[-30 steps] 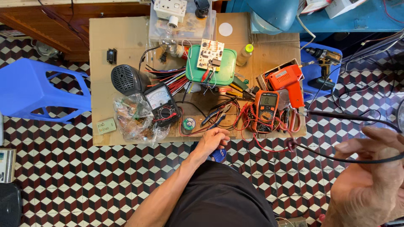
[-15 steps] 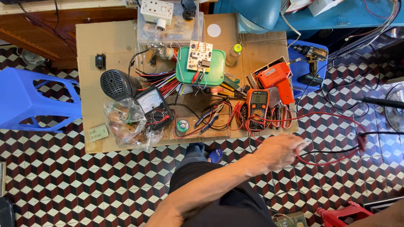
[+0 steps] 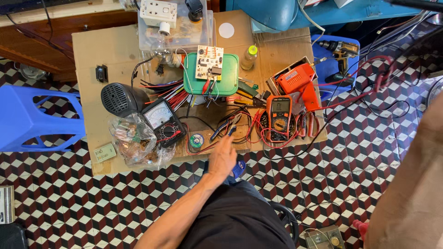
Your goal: The person uses a multimeter to test a green circuit board, then uses a heat gun to apply heat to specific components. They plug a power cord into a socket and continue to inspect the board.
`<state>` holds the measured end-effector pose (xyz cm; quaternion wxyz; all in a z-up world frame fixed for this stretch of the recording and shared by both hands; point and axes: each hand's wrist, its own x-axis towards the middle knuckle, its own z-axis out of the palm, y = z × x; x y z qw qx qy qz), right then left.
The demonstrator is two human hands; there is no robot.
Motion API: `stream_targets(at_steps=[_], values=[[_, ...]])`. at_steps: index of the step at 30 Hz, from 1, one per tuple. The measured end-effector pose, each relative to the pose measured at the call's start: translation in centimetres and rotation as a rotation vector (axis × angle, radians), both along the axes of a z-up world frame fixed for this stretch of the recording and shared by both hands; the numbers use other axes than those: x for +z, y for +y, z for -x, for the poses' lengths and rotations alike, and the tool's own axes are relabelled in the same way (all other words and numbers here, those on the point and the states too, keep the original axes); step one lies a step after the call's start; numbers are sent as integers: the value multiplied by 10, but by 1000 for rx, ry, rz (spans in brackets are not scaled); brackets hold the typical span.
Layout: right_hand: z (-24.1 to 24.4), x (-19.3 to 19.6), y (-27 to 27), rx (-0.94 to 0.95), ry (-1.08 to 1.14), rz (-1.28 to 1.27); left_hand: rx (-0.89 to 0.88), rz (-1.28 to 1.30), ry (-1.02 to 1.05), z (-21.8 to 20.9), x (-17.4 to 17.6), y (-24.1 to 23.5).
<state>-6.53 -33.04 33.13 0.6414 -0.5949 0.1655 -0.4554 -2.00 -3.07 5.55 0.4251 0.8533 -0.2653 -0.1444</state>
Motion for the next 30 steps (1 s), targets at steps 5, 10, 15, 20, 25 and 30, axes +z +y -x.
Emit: stream_targets(at_steps=[5, 10, 15, 20, 25, 30], values=[[-54, -35, -9, 169, 152, 31, 119, -304, 47, -21, -54, 28], [-73, -94, 6, 292, 549, 115, 73, -391, -3, -28, -88, 28], [-70, -119, 38, 363, 1034, 519, 119, -260, 56, -25, -83, 44], [-48, -122, 93, 320, 1302, 203, 274, -17, -18, -29, -50, 75], [-35, -156, 154, 589, 1268, 184, 584, -12, 263, -32, -34, 121], [-57, -186, 207, 891, 1200, 396, 671, -80, 281, -3, -4, 162]])
